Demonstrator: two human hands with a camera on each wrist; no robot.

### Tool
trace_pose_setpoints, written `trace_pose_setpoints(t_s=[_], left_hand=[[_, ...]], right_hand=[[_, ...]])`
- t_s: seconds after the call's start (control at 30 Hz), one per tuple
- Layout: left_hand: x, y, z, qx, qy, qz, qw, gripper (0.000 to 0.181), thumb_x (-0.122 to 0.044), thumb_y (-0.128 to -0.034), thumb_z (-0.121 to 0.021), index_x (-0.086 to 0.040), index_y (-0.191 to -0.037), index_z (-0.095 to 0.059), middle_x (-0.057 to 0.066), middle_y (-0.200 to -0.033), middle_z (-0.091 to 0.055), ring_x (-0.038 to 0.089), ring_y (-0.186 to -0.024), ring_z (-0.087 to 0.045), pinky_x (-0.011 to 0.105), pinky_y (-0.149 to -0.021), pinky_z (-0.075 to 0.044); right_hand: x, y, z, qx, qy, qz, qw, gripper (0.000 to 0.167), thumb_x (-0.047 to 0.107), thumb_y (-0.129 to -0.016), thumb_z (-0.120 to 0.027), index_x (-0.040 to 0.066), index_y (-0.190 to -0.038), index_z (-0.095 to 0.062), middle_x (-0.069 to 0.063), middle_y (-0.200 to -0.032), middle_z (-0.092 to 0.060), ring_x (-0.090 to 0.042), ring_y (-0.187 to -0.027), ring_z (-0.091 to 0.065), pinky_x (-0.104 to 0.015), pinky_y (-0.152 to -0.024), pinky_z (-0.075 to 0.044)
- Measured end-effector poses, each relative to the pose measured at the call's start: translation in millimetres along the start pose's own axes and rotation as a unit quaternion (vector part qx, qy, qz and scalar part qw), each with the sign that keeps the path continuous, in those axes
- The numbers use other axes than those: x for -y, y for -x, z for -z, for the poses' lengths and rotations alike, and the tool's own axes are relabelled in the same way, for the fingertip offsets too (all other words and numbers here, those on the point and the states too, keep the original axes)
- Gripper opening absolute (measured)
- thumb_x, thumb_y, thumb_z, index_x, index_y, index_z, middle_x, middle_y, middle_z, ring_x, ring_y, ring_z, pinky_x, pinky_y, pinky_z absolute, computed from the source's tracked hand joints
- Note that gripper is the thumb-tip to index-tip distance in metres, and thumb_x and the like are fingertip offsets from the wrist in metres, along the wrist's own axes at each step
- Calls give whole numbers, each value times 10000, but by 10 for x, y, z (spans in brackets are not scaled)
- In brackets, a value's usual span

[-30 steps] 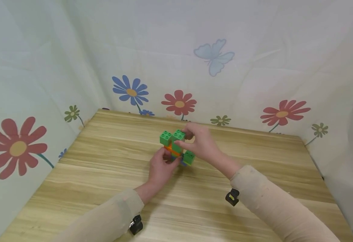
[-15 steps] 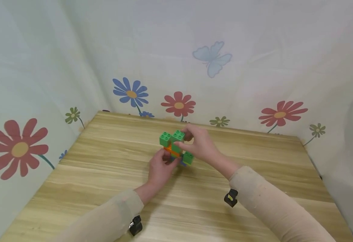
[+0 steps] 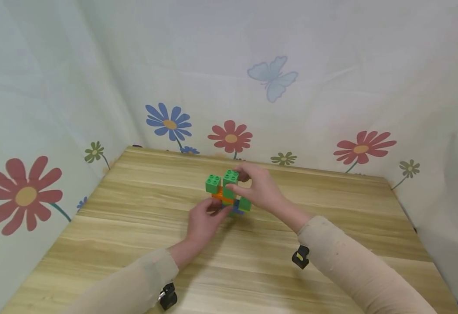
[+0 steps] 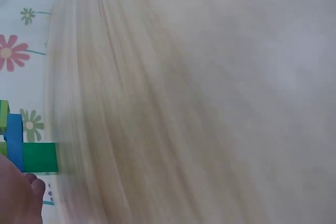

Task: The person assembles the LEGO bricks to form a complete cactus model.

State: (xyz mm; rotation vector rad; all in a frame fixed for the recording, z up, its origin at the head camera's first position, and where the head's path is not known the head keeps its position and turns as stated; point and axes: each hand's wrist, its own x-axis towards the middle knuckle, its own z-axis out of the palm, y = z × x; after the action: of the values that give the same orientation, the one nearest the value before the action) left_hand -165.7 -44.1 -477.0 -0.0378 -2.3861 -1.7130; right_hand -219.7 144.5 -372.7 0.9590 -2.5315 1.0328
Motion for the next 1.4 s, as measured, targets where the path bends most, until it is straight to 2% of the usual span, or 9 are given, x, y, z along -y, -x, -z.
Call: trace_pose_setpoints(t_s=[0.23, 0.4, 0.5, 0.63, 0.8, 1.0, 1.13, 1.4], left_hand=[[25, 16, 132, 202, 18, 37, 9998, 297, -316, -919, -875, -92, -1085, -773, 43, -1079, -783, 190, -1001, -742, 325, -871, -638], [-11, -14, 314, 460, -78, -70, 9989, 316, -294, -924, -870, -52, -1083, -742, 45, -1044, -761, 181, -966, -718, 350, -872, -633], [-46, -68, 455, 604, -309, -104, 9976, 317, -283, -930, -865, -49, -1097, -729, 34, -1042, -744, 178, -970, -701, 355, -884, -629], [-95, -174, 622, 725, -607, -166, 9954, 314, -250, -940, -854, -39, -1132, -723, 97, -1101, -745, 202, -998, -698, 378, -915, -624], [-203, -287, 770, 961, -687, -126, 9929, 372, -195, -937, -854, -16, -1230, -710, 154, -1219, -722, 265, -1096, -691, 414, -969, -617], [-257, -418, 848, 1221, -756, -85, 9896, 514, -221, -938, -858, -28, -1372, -664, 159, -1343, -686, 288, -1208, -675, 427, -1018, -597], [-249, -500, 872, 1361, -693, -121, 9882, 560, -226, -939, -857, -63, -1429, -640, 130, -1397, -668, 292, -1258, -664, 436, -1044, -582], [-251, -621, 884, 1807, -180, -164, 9832, 585, -198, -939, -856, -123, -1470, -623, 84, -1447, -650, 330, -1314, -650, 408, -1022, -593]], right_hand=[[-13, 10, 28, 99, 16, -38, 9999, 427, 209, -911, -882, 32, -1268, -728, -78, -1131, -766, -232, -974, -716, -463, -916, -628], [-18, 56, 93, 106, -64, -252, 9996, 485, 218, -927, -868, 17, -1334, -697, -116, -1241, -757, -271, -1073, -731, -473, -969, -613], [-32, 98, 141, 92, -43, -304, 9995, 505, 225, -933, -862, 18, -1357, -681, -132, -1258, -754, -292, -1102, -733, -479, -984, -607], [-65, 170, 200, 85, -130, -398, 9991, 521, 206, -935, -858, 24, -1383, -665, -137, -1278, -745, -297, -1122, -726, -488, -992, -601], [-127, 278, 262, 120, -432, -698, 9966, 513, 174, -939, -849, 36, -1392, -652, -131, -1314, -725, -290, -1150, -715, -480, -1019, -590], [-255, 424, 271, 220, -916, -1165, 9887, 526, 163, -959, -828, 28, -1424, -623, -158, -1360, -697, -380, -1212, -685, -509, -1066, -558], [-326, 518, 241, 219, -1099, -1280, 9854, 541, 168, -963, -825, 14, -1435, -612, -200, -1381, -678, -404, -1240, -668, -513, -1085, -543], [-442, 694, 97, 76, -1679, -1522, 9740, 570, 111, -953, -824, -38, -1448, -583, -267, -1414, -634, -439, -1320, -618, -447, -1116, -517]])
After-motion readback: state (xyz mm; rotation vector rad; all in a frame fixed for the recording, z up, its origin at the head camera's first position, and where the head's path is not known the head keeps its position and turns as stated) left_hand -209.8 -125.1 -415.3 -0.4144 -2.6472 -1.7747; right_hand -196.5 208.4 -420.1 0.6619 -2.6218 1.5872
